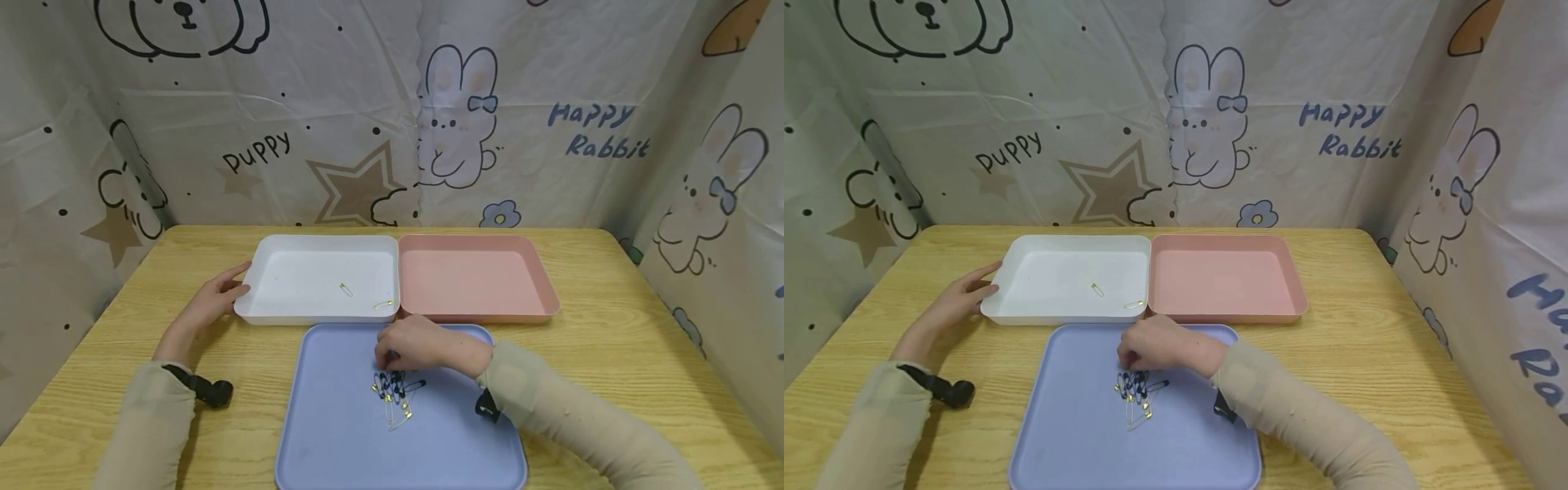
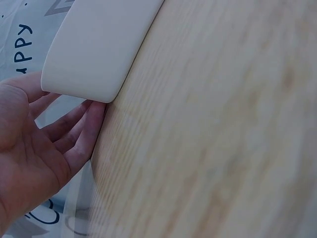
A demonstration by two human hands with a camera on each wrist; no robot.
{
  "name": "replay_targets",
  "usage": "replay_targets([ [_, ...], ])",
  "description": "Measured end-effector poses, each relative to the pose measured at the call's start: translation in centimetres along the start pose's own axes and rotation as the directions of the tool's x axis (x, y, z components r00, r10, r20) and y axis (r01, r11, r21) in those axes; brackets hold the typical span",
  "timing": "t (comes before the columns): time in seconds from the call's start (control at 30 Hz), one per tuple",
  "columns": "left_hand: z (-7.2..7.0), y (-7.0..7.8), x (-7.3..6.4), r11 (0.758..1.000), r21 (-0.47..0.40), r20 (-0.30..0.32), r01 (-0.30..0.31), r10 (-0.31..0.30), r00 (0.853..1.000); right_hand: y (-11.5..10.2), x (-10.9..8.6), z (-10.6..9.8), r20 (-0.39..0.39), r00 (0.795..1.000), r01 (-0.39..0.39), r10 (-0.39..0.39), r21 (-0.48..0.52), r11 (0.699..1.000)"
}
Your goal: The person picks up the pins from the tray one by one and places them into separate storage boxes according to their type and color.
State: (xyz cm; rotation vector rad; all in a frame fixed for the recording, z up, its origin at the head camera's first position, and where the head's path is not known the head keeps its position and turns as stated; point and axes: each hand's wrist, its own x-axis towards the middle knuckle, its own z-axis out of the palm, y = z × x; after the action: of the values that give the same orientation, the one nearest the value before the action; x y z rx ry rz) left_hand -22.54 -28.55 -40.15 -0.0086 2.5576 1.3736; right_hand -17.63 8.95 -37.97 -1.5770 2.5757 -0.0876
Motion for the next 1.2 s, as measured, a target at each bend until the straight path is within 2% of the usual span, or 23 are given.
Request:
replay_targets([
  [0.57,0.0,-0.1,0.0,1.0,0.003,-0.001,-0.001,0.001,1.0,0.5,0.1,-1.1,-0.017,0.999,-0.033,0.035,0.065,0.997],
  [1.07,0.0,0.0,-0.1,1.0,0.006,0.001,0.001,-0.001,1.0,1.8,1.0,-3.1,-0.12,0.989,-0.082,0.089,0.063,0.995],
  [1.2,0.0,0.0,-0.1,1.0,0.006,0.0,0.002,-0.002,1.0,2.5,1.6,-3.5,-0.142,0.98,-0.126,0.136,0.075,0.989],
])
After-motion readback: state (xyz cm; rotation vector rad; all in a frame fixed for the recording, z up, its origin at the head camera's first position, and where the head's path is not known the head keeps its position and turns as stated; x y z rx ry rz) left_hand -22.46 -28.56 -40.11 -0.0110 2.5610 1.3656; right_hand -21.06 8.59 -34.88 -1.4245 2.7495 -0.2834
